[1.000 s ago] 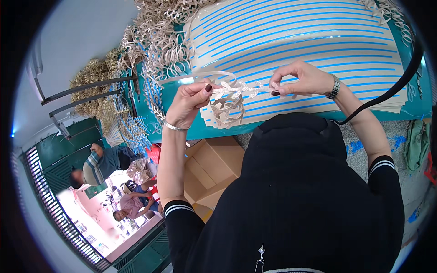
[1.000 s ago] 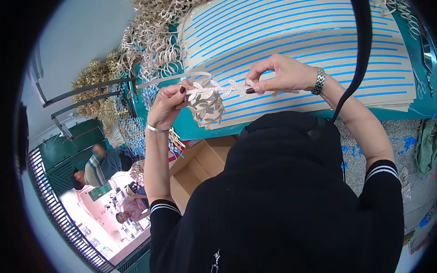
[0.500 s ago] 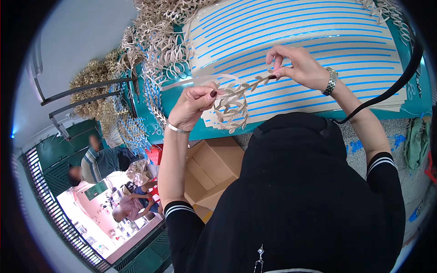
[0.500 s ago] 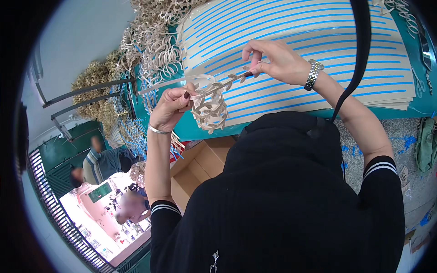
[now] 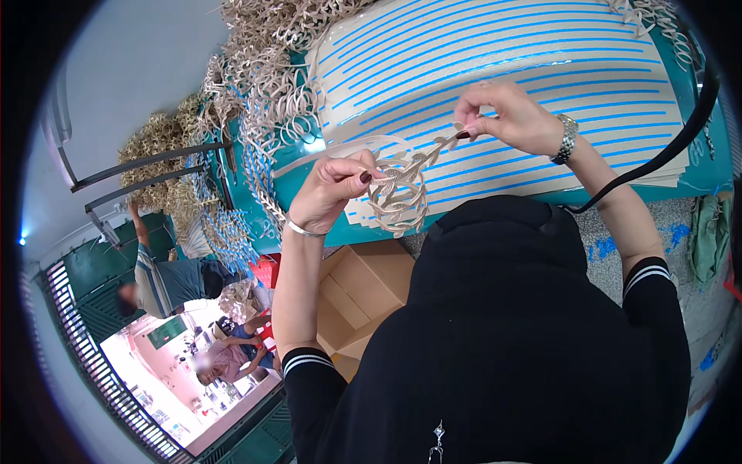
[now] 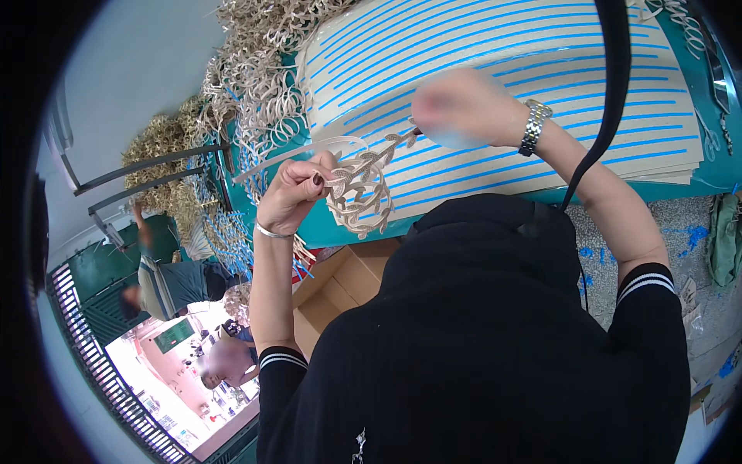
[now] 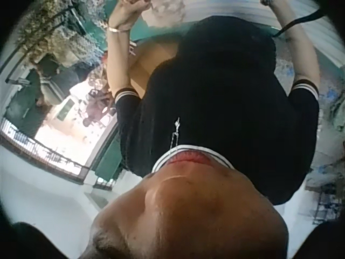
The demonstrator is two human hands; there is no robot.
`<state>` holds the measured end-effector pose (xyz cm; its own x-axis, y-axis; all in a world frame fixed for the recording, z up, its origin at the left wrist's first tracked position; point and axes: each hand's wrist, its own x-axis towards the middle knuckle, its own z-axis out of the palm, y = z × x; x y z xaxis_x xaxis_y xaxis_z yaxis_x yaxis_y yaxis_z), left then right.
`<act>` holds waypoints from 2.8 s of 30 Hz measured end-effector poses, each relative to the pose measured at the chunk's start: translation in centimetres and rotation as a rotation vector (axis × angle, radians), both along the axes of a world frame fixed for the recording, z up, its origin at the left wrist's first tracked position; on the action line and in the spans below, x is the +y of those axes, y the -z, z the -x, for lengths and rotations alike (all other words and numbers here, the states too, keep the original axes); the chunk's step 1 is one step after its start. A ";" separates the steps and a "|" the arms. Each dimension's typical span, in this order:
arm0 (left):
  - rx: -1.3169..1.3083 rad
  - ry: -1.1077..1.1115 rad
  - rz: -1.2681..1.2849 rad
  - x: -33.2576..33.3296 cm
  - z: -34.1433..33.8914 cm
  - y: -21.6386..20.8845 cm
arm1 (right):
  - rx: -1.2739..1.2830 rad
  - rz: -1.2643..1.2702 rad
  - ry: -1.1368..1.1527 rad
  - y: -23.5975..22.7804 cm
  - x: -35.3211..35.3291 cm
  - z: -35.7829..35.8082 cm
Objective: The person peels decorative paper strips from adhesive backing sheets and folds and rolls them by hand into coiled ornaments.
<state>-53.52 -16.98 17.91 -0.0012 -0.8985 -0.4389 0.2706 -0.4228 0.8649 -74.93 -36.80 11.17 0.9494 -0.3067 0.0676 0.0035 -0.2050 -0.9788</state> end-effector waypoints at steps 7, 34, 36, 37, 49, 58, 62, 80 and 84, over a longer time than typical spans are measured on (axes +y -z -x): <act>0.033 0.063 0.050 -0.5 0.5 0.2 | -0.052 0.034 0.015 0.1 -0.1 -1.2; 0.703 0.174 0.393 -1.2 0.3 5.2 | -0.419 0.188 -0.347 -3.7 0.5 -4.4; 0.508 -0.050 0.234 -1.2 -0.2 5.2 | -0.391 0.223 -0.353 -3.9 0.4 -4.2; 0.368 -0.166 0.151 -1.6 -0.1 4.6 | -0.346 0.230 -0.301 -3.7 0.4 -4.1; -0.659 -0.120 0.121 -3.5 5.8 1.7 | -0.008 0.608 0.025 -1.6 2.7 -4.2; -1.229 -0.214 0.389 -1.5 3.8 4.4 | -0.088 1.062 0.592 -4.0 -1.6 -1.5; -1.238 -0.225 0.403 -1.1 4.4 2.4 | -0.071 0.742 0.315 -2.3 -3.8 1.0; -1.102 -0.147 0.480 -1.0 5.1 1.2 | -0.206 0.006 0.378 -2.0 0.5 -0.5; -1.050 -0.134 0.524 -1.1 5.4 1.0 | -0.203 0.067 0.389 -2.0 0.4 -0.6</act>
<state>-58.87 -18.06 16.90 0.2486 -0.9346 0.2542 -0.6616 0.0278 0.7494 -74.37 -36.37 13.13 0.7295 -0.6275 0.2722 0.1039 -0.2917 -0.9509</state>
